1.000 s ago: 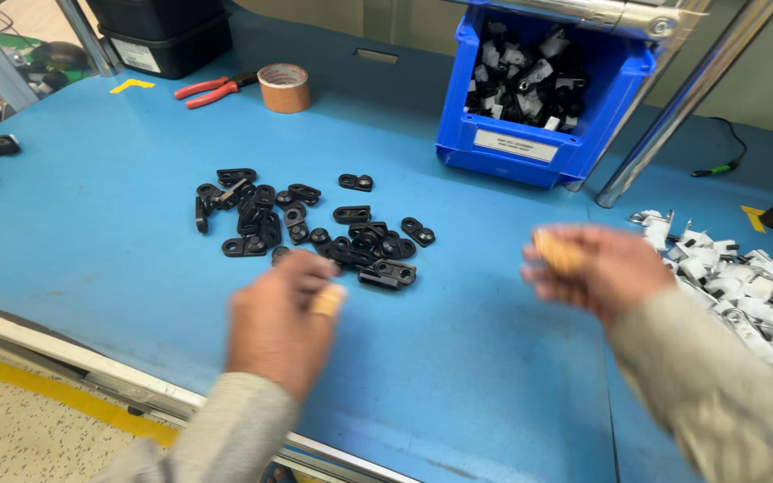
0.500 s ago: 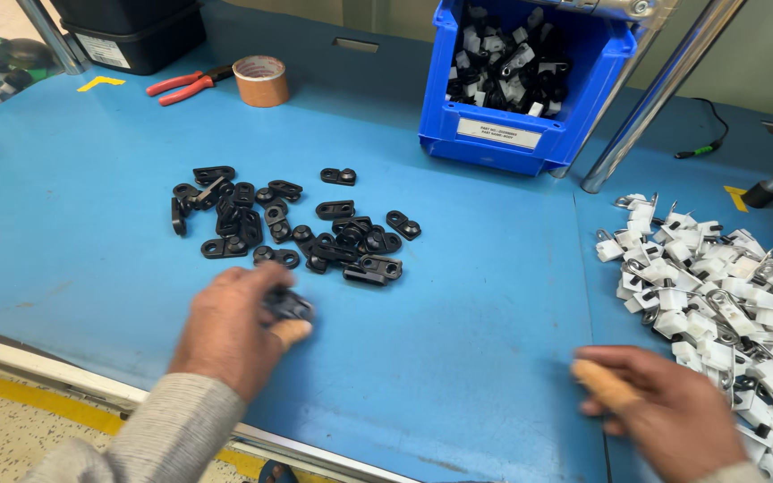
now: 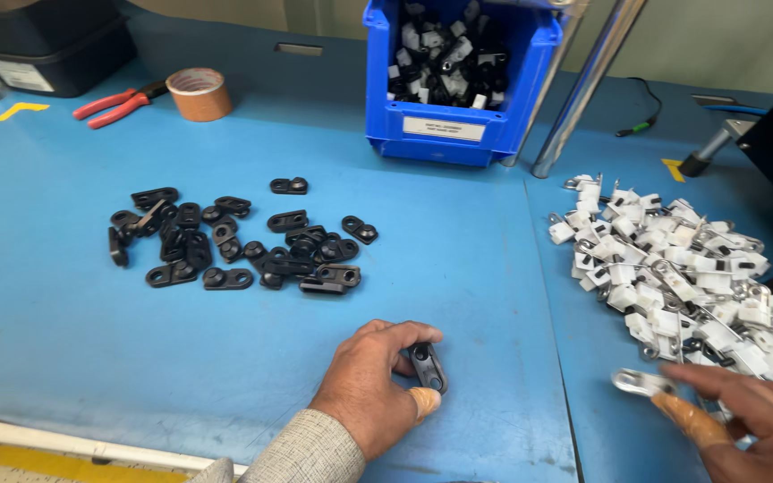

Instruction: The person picks black plastic bracket parts one at a time from the workbench, fits a white foam-lined clip piece into each bracket by hand, presses the pieces together, and sets the assembled part down on the bench. The person repeats this assembly cycle continuously across the episode.

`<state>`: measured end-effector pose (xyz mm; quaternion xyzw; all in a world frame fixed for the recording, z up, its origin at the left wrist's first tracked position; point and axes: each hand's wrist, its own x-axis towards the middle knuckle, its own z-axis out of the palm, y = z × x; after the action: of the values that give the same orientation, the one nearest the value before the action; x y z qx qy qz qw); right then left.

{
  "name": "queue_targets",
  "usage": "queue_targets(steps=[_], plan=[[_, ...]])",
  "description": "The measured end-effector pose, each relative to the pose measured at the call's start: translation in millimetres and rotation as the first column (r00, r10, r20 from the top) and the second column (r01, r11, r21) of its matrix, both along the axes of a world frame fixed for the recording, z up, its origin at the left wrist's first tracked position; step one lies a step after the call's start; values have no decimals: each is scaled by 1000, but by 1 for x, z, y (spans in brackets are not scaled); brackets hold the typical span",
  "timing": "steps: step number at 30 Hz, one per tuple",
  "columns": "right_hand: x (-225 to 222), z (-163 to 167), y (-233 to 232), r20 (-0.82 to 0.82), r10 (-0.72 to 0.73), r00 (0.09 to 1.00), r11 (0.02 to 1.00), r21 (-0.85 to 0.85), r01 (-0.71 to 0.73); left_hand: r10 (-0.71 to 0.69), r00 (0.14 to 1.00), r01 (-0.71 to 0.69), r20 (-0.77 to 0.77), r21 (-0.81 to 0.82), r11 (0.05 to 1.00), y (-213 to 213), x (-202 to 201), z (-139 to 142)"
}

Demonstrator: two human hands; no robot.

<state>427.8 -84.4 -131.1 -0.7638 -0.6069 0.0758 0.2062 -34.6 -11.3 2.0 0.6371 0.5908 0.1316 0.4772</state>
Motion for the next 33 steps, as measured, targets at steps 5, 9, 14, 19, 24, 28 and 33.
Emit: queue_targets(steps=[5,9,14,19,24,28,33], plan=[[-80,45,8,-78,-386,919,904,-229,360,22,999,-26,47,94,995,-4,8,-5],[-111,62,6,-38,-295,955,925,-261,276,112,992,-116,56,67,991,-8,13,-2],[-128,56,9,133,-154,979,931,-313,189,166,985,-161,-56,84,983,-10,15,11],[-125,48,1,-62,34,998,999,-39,-36,160,981,-153,-114,61,986,-11,14,15],[-130,62,8,73,-45,996,967,-246,62,125,982,-113,-142,86,990,-7,14,12],[-154,89,15,-27,-107,994,987,-124,103,146,982,-137,-116,81,987,-7,12,13],[-192,95,46,61,215,975,976,-49,-212,175,976,-167,-128,68,984,-5,13,13]])
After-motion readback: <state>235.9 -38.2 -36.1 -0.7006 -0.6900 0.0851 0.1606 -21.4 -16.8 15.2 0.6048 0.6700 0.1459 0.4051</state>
